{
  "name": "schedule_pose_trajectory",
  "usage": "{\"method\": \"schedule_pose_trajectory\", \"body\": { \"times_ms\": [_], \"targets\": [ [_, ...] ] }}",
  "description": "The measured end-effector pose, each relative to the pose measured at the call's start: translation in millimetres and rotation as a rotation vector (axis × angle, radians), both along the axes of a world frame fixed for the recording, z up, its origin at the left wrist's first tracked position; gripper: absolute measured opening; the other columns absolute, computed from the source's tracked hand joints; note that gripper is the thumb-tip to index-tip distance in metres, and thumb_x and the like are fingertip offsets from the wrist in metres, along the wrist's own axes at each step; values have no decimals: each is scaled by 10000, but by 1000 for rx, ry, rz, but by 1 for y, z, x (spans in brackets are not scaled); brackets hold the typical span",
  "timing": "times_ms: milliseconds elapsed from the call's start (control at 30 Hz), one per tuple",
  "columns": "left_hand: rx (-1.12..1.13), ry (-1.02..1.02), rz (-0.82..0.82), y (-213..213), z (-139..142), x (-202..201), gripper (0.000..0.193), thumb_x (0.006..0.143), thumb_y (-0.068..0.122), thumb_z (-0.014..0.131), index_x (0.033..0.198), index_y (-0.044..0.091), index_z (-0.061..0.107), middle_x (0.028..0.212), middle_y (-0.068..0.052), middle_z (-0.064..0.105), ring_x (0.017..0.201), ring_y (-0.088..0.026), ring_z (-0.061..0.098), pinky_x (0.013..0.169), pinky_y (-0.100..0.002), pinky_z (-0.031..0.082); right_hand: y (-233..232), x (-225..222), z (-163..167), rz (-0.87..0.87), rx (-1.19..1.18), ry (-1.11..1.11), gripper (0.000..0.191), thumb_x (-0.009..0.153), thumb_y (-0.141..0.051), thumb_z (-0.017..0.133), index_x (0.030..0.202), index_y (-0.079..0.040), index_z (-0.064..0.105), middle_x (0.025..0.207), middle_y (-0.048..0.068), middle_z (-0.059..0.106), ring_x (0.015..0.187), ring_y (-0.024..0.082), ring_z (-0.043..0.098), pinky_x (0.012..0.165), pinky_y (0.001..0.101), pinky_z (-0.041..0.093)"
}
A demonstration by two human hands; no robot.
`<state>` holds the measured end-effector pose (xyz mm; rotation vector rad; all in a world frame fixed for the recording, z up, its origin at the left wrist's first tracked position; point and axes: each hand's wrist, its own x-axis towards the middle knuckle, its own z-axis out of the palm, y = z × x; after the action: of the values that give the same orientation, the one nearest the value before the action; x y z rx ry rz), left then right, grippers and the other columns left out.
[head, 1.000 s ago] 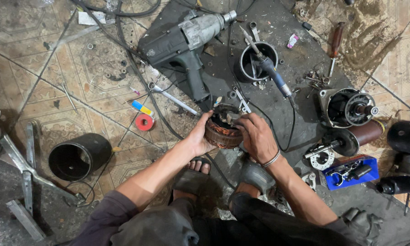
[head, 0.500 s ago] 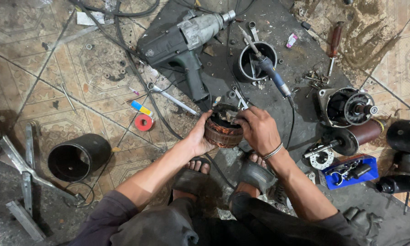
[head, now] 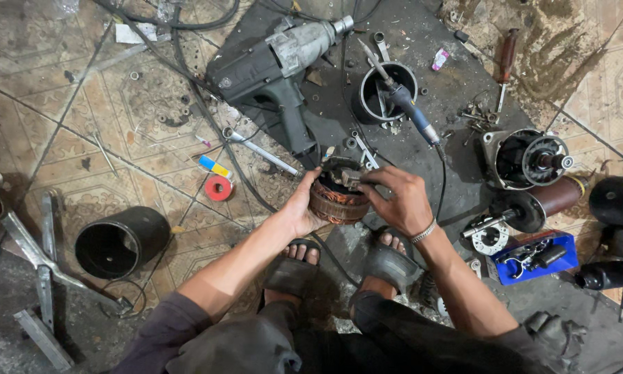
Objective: The person uses a soldering iron to work on the copper windings of a motor stator, then fits the stator into a metal housing. The person handles the stator and housing by hand, using the soldering iron for precision work on the windings.
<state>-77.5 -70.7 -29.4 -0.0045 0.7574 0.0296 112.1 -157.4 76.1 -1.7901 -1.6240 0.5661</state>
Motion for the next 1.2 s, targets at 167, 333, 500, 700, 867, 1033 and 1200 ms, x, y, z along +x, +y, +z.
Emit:
{"method": "schedule_pose_trajectory", "body": {
  "times_ms": [167, 333, 500, 700, 867, 1033, 1200],
  "targets": [
    [-6, 24, -16, 1, -3, -1, 750, 973, 630, 365, 1455, 69, 486, 1406, -224, 599, 1280, -356, 612, 1069, -564, 501, -19, -6, -3, -91, 27, 37, 162, 849, -45, 775, 1006, -21, 738, 973, 123, 732, 870, 276, 750, 777, 347, 597],
    [-21, -55, 11, 0, -4, -2, 743, 985, 631, 395, 1457, 66, 492, 1417, -198, 598, 1281, -351, 611, 1096, -569, 482, -21, -16, -13, -100, 89, -88, 207, 815, -75, 820, 1002, -30, 743, 948, 125, 702, 848, 306, 698, 749, 386, 571],
    [-28, -41, 3, 0, -5, -1, 761, 971, 653, 386, 1438, 64, 504, 1389, -203, 607, 1258, -364, 617, 1085, -586, 479, -15, -26, -21, -124, 129, -201, 211, 774, -107, 850, 940, -37, 740, 900, 121, 690, 801, 317, 668, 723, 408, 550],
    [-33, -60, -9, 1, -1, 0, 778, 968, 667, 372, 1445, 66, 500, 1392, -206, 608, 1270, -372, 606, 1082, -579, 483, -13, -31, -31, -220, -2, -63, 149, 800, -81, 821, 901, -19, 732, 784, 103, 682, 652, 215, 658, 610, 342, 537],
    [3, 122, -80, 2, 3, -1, 774, 961, 664, 347, 1464, 85, 453, 1379, -262, 600, 1282, -375, 623, 1076, -552, 479, -18, -33, -37, -293, -45, 6, 147, 816, -72, 821, 908, -8, 726, 781, 87, 696, 610, 145, 643, 567, 292, 530],
    [10, 73, -51, 1, -3, 0, 758, 970, 648, 378, 1453, 70, 458, 1390, -226, 599, 1264, -350, 618, 1083, -552, 497, -26, -39, -37, -317, 50, 62, 191, 809, -60, 838, 939, 1, 712, 829, 87, 705, 674, 133, 671, 607, 278, 552],
    [11, 58, -40, 0, -6, -2, 764, 970, 649, 385, 1447, 57, 464, 1372, -226, 605, 1256, -353, 620, 1072, -551, 510, -21, -45, -32, -358, 35, 71, 158, 822, -58, 830, 926, 3, 728, 814, 94, 714, 652, 133, 674, 597, 277, 552]
  ]
}}
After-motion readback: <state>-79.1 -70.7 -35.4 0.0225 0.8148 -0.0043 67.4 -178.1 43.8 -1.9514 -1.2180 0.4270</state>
